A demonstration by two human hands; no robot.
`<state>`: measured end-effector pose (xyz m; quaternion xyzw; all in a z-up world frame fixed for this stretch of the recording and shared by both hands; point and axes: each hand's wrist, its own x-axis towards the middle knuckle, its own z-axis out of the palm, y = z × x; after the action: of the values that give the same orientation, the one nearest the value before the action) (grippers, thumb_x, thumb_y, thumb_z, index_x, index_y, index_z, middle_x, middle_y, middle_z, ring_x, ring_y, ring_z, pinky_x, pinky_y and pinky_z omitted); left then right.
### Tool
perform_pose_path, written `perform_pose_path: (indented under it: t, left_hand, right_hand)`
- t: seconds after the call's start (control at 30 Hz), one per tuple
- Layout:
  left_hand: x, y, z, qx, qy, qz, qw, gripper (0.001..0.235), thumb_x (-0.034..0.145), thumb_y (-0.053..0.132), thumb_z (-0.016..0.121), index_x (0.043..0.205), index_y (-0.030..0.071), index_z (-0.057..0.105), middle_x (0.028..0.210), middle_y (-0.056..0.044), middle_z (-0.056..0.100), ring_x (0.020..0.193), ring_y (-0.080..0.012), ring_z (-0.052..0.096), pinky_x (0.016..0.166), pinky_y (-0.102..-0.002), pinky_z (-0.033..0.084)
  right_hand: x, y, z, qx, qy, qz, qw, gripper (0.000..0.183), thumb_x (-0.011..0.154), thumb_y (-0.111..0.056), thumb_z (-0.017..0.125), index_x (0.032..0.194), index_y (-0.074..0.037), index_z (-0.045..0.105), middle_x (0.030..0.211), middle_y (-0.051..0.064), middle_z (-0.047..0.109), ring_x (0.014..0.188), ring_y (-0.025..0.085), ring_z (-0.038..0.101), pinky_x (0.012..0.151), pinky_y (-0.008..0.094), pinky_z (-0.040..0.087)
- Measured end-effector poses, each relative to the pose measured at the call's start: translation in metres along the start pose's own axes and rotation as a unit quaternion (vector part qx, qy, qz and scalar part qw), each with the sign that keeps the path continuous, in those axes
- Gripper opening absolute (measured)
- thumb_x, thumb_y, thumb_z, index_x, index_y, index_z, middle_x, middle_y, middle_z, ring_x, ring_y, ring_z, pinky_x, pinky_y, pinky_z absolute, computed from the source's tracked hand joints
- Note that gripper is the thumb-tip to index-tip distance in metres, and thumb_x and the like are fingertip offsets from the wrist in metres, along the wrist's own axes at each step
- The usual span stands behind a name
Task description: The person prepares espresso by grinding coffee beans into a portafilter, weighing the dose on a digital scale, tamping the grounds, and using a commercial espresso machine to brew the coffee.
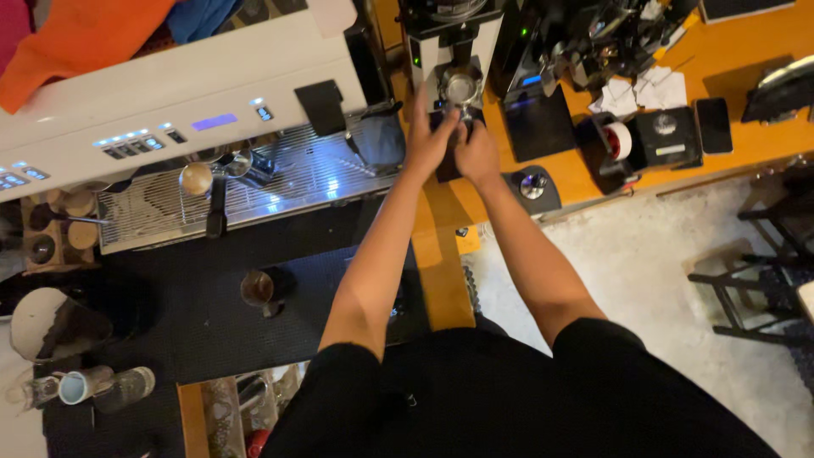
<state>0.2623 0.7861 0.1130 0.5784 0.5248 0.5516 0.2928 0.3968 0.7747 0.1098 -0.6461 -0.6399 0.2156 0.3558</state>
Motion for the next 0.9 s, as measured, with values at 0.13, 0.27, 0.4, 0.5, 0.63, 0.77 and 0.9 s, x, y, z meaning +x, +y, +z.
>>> perform_pose_path:
  t: [0.13,0.27,0.4,0.5,0.63,0.77,0.9]
  left_hand:
    - [0.049,-0.017,0.036,0.097,0.073,-0.073,0.99,0.088,0.083,0.021,0.076,0.157,0.0,0.034,0.158,-0.023,0.045,0.15,-0.037,0.04,0.127,-0.04,0.03]
    - [0.042,-0.007,0.05,-0.003,0.127,-0.108,0.986,0.094,0.079,0.013,0.071,0.159,-0.002,0.023,0.165,-0.025,0.024,0.152,-0.0415,0.025,0.123,-0.044,0.024]
    - [0.044,0.011,0.046,0.094,0.147,-0.087,0.981,0.09,0.078,0.007,0.072,0.156,-0.002,0.027,0.162,-0.026,0.03,0.149,-0.0446,0.03,0.123,-0.047,0.024]
    - [0.048,0.022,0.045,0.09,0.169,-0.086,0.978,0.088,0.074,0.006,0.072,0.152,-0.002,0.032,0.152,-0.025,0.038,0.143,-0.0426,0.041,0.123,-0.045,0.032]
    - [0.047,0.021,0.035,0.117,0.153,-0.071,0.979,0.089,0.071,0.005,0.073,0.149,-0.004,0.03,0.152,-0.028,0.033,0.14,-0.0444,0.04,0.118,-0.045,0.033]
    - [0.04,0.0,0.02,0.097,0.097,-0.052,0.989,0.08,0.082,0.006,0.068,0.153,-0.003,0.032,0.158,-0.026,0.033,0.147,-0.0413,0.038,0.124,-0.042,0.033]
    - [0.043,-0.016,0.019,0.059,0.085,-0.026,0.994,0.079,0.083,0.005,0.063,0.156,-0.003,0.034,0.162,-0.024,0.033,0.151,-0.0397,0.035,0.125,-0.042,0.032]
  right_hand:
    - [-0.001,-0.013,-0.011,0.04,-0.026,0.026,0.999,0.035,0.102,-0.03,0.058,0.1,0.004,0.062,0.092,0.033,0.068,0.091,0.054,0.064,0.078,0.06,0.05]
    - [0.0,-0.02,-0.018,0.037,-0.031,0.028,0.998,0.034,0.101,-0.029,0.058,0.1,0.005,0.06,0.09,0.034,0.067,0.088,0.054,0.064,0.078,0.061,0.049]
    - [-0.001,-0.022,-0.023,0.06,-0.057,0.043,0.996,0.034,0.102,-0.029,0.056,0.102,0.005,0.059,0.088,0.034,0.067,0.087,0.054,0.065,0.076,0.061,0.05]
    - [0.0,-0.022,-0.022,0.047,-0.05,0.032,0.997,0.034,0.101,-0.028,0.057,0.102,0.006,0.059,0.089,0.034,0.068,0.085,0.054,0.064,0.075,0.061,0.05]
    - [0.001,-0.021,-0.022,0.056,-0.054,0.024,0.997,0.033,0.102,-0.027,0.057,0.103,0.006,0.058,0.089,0.034,0.068,0.086,0.055,0.064,0.075,0.061,0.05]
    - [-0.001,-0.02,-0.021,0.04,-0.054,0.021,0.997,0.034,0.104,-0.027,0.057,0.104,0.007,0.059,0.088,0.034,0.068,0.085,0.055,0.064,0.075,0.062,0.049]
    - [-0.001,-0.024,-0.023,0.031,-0.062,0.037,0.997,0.034,0.103,-0.027,0.058,0.104,0.007,0.06,0.089,0.034,0.068,0.087,0.054,0.065,0.077,0.061,0.05]
